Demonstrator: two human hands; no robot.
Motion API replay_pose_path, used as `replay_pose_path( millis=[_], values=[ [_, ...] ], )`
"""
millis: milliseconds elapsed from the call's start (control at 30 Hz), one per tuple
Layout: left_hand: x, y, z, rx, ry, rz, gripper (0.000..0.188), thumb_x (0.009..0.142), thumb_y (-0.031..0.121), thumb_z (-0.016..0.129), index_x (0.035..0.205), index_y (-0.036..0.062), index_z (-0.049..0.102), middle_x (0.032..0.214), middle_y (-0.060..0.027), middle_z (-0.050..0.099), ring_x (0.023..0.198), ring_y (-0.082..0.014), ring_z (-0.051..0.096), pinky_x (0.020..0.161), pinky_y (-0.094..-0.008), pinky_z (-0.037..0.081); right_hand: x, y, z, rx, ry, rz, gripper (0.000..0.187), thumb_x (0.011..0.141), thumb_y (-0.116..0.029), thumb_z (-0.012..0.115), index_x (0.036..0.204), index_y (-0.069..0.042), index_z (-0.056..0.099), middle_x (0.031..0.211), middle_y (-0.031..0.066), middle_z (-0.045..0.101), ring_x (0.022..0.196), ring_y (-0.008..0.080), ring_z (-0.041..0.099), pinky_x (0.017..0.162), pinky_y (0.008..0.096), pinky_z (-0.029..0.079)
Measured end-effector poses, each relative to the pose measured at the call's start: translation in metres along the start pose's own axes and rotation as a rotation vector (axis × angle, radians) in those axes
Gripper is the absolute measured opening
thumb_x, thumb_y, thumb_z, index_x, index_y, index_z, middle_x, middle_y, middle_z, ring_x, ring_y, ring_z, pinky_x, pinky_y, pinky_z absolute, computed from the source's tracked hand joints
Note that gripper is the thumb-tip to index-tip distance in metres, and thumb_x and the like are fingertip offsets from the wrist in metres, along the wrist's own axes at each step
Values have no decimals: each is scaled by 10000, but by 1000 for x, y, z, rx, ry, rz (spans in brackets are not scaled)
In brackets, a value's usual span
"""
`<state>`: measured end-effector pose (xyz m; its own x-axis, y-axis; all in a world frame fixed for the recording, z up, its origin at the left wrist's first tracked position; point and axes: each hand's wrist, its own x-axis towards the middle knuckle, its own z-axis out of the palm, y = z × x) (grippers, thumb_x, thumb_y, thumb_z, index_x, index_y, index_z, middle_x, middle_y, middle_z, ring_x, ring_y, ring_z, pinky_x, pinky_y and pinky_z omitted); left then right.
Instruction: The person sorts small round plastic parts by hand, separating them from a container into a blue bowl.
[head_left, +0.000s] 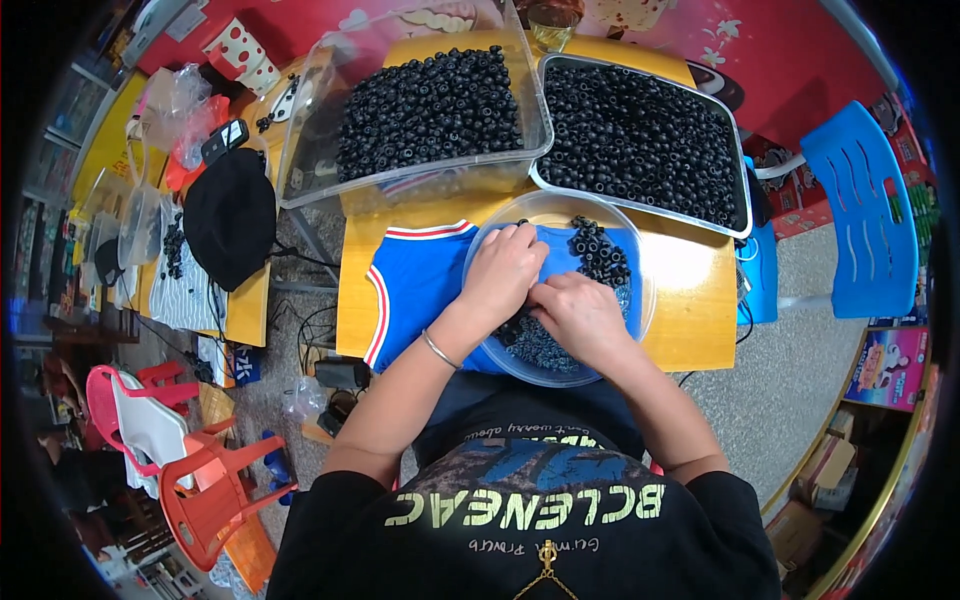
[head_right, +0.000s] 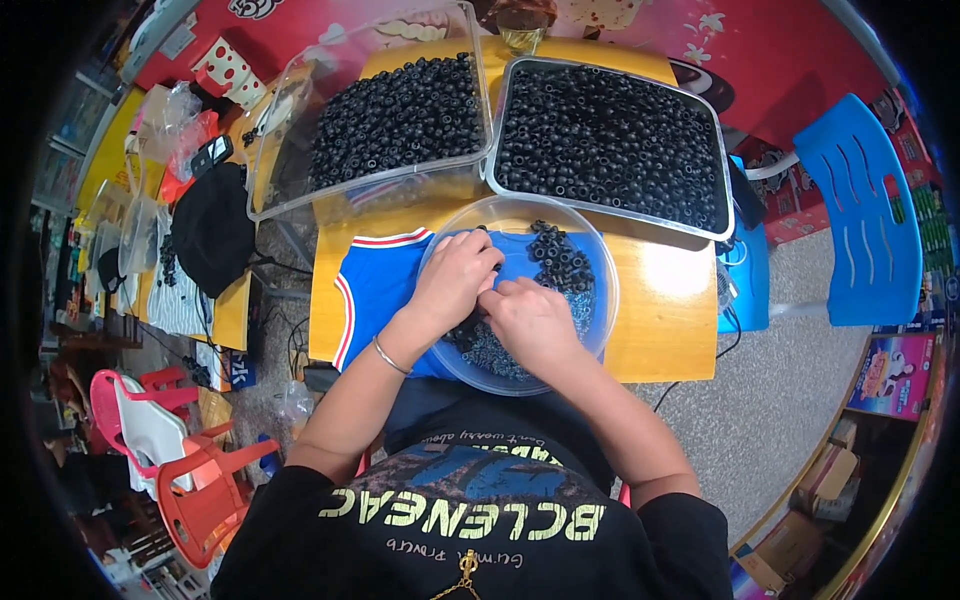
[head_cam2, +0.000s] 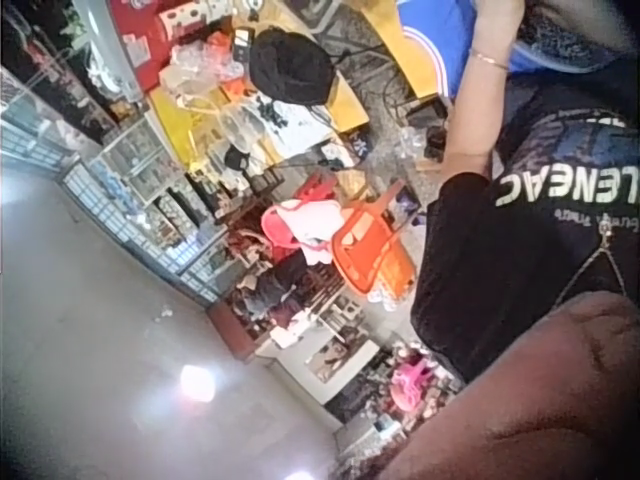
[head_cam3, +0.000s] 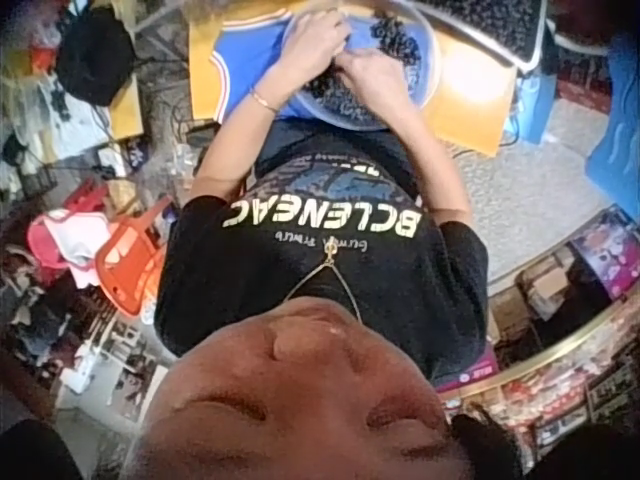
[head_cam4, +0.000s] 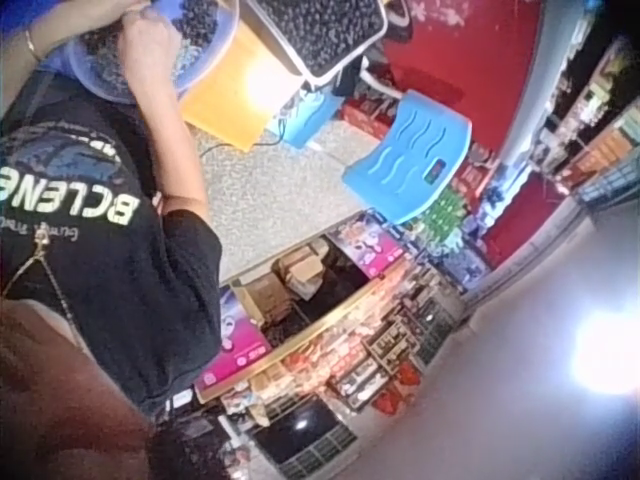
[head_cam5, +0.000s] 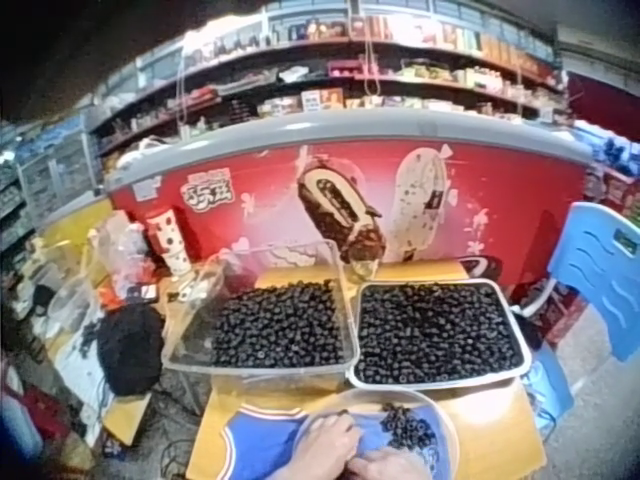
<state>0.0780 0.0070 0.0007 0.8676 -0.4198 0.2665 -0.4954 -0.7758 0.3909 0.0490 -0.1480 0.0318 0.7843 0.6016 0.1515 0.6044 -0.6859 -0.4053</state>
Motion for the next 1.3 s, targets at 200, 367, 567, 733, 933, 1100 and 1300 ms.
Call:
replay_pose_path(
  millis=[200,367,567,733,933,1100,1300],
  values=[
    [2,-4,-2,-121,46,-46,150,699,43,650,844,34,611,870,-98,571,883,-281,560,779,-387,450,-1,2,11,-94,-16,15,67,713,-119,640,752,-77,606,719,63,609,733,232,622,627,361,504],
    [-1,-2,-13,-345,154,-100,119,731,-28,603,843,12,591,913,-90,627,869,-230,610,758,-339,492,-2,4,6,-3,17,77,75,703,-100,634,764,-66,605,734,82,619,702,258,630,613,367,507],
    [-25,7,-22,-1383,-19,-508,133,840,-42,565,966,-5,544,977,-113,639,839,-132,632,722,-233,500,-12,19,-8,641,34,302,232,749,33,599,970,-35,619,815,85,643,713,155,645,671,259,527],
    [-39,15,-17,-1569,-39,-558,174,850,-36,580,1022,-17,575,1011,-123,632,875,-154,638,744,-238,512,-18,17,-17,1250,91,435,112,835,56,557,940,18,575,887,38,614,834,99,629,759,233,518],
    [-41,19,-16,-1758,-79,-598,208,860,-19,580,1064,-55,601,1040,-140,641,937,-188,649,820,-250,528,-23,20,-18,1301,81,409,86,840,40,580,918,3,572,920,47,600,845,106,615,793,245,509],
    [-41,21,-20,-1783,-84,-617,226,859,-1,598,1076,-60,608,1048,-148,647,947,-197,651,827,-252,529,-25,20,-16,1274,110,396,77,840,44,573,906,3,578,920,49,600,861,109,613,800,245,500],
    [-40,20,-18,-1701,-46,-577,176,845,-9,620,1016,-48,620,1022,-137,653,920,-181,652,808,-247,527,-26,19,-17,1219,155,386,81,848,27,572,924,2,577,918,45,600,858,109,615,785,239,495]
  ],
)
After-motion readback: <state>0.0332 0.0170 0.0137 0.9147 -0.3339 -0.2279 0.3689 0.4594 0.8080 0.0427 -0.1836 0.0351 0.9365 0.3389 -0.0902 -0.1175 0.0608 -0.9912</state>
